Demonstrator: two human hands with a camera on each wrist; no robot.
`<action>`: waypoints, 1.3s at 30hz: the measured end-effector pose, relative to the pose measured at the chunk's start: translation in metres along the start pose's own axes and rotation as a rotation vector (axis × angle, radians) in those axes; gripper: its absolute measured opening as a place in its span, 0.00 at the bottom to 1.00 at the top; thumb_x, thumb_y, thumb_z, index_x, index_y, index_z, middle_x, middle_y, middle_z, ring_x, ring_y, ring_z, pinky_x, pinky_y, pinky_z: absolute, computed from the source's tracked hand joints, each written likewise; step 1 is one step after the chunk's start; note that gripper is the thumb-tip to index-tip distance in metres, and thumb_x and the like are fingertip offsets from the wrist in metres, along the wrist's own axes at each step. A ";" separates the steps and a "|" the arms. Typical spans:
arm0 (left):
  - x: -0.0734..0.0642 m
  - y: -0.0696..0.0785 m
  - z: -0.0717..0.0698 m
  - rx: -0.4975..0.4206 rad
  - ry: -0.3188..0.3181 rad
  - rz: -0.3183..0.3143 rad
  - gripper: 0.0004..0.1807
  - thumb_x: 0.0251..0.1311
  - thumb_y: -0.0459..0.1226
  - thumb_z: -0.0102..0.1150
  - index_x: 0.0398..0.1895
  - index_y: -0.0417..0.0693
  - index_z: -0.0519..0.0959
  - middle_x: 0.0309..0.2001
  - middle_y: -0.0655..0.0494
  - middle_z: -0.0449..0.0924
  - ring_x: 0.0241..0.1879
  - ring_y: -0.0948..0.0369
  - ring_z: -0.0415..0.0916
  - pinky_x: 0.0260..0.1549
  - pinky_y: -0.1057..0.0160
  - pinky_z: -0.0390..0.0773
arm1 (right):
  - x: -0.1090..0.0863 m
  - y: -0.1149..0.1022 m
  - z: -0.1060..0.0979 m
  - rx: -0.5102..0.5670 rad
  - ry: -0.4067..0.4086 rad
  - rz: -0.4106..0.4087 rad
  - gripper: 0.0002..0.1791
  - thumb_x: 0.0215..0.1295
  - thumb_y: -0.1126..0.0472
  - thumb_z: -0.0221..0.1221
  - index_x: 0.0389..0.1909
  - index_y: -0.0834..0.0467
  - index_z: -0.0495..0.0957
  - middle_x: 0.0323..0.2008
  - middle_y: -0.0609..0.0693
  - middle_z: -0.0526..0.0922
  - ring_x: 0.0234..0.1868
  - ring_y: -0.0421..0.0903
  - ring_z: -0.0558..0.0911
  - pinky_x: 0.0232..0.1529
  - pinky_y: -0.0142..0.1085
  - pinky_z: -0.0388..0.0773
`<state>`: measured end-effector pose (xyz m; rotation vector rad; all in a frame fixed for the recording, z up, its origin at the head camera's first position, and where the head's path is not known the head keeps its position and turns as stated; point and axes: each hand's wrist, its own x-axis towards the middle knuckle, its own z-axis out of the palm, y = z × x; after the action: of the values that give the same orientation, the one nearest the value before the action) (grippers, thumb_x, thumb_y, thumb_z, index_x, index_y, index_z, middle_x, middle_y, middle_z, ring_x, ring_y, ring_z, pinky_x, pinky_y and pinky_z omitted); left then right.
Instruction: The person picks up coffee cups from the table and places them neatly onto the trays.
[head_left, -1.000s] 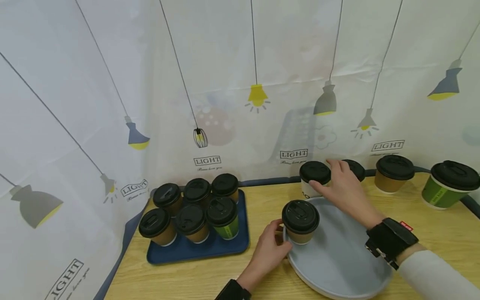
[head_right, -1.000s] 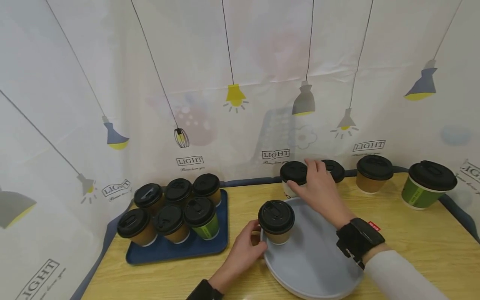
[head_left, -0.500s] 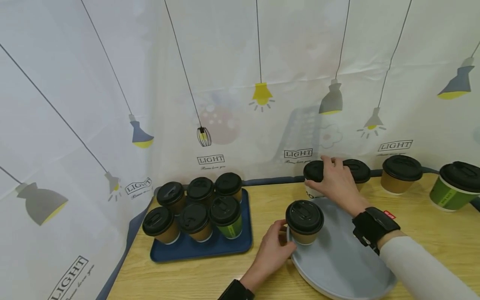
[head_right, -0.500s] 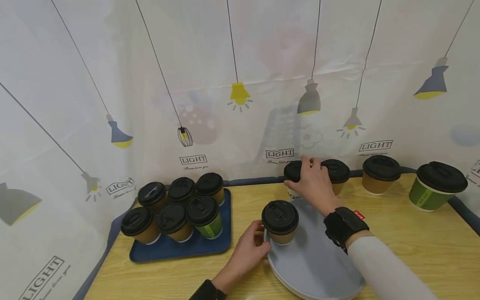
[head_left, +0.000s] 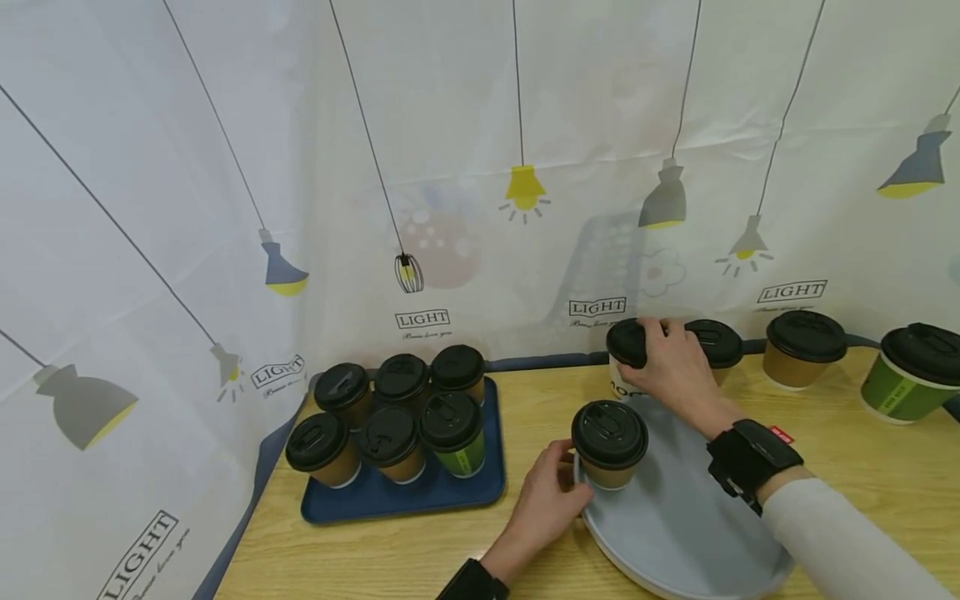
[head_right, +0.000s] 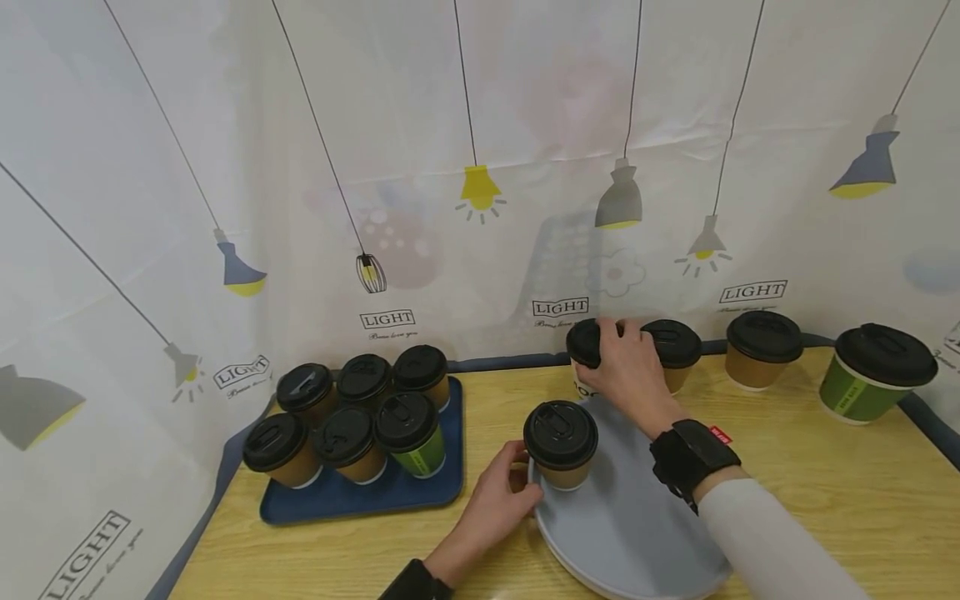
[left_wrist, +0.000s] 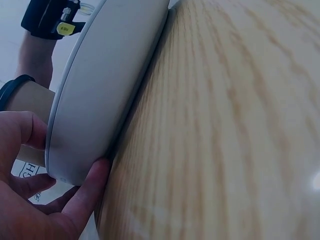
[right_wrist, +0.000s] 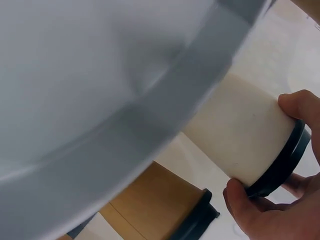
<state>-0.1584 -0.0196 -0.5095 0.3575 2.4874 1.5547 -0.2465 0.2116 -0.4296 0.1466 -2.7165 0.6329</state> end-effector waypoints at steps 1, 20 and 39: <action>0.000 0.000 0.000 -0.003 -0.003 -0.009 0.32 0.57 0.36 0.62 0.69 0.53 0.73 0.55 0.60 0.76 0.50 0.64 0.75 0.49 0.61 0.76 | 0.000 0.000 -0.002 0.005 0.016 -0.008 0.41 0.59 0.55 0.73 0.66 0.74 0.68 0.58 0.81 0.68 0.51 0.80 0.74 0.48 0.68 0.74; 0.000 -0.001 -0.001 -0.017 -0.019 -0.020 0.32 0.58 0.37 0.62 0.69 0.55 0.73 0.57 0.59 0.75 0.53 0.61 0.74 0.49 0.58 0.76 | -0.025 -0.010 -0.050 0.155 0.089 -0.127 0.42 0.57 0.57 0.74 0.70 0.64 0.66 0.63 0.73 0.65 0.53 0.73 0.75 0.44 0.69 0.75; 0.000 0.000 0.000 -0.020 -0.018 -0.017 0.32 0.58 0.37 0.62 0.70 0.53 0.72 0.55 0.59 0.75 0.53 0.61 0.75 0.49 0.59 0.76 | -0.049 0.000 -0.075 0.146 0.043 -0.255 0.44 0.51 0.61 0.79 0.68 0.62 0.68 0.64 0.69 0.66 0.53 0.68 0.77 0.42 0.63 0.78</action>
<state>-0.1584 -0.0198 -0.5094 0.3455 2.4530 1.5623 -0.1776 0.2459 -0.3837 0.5003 -2.5514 0.7472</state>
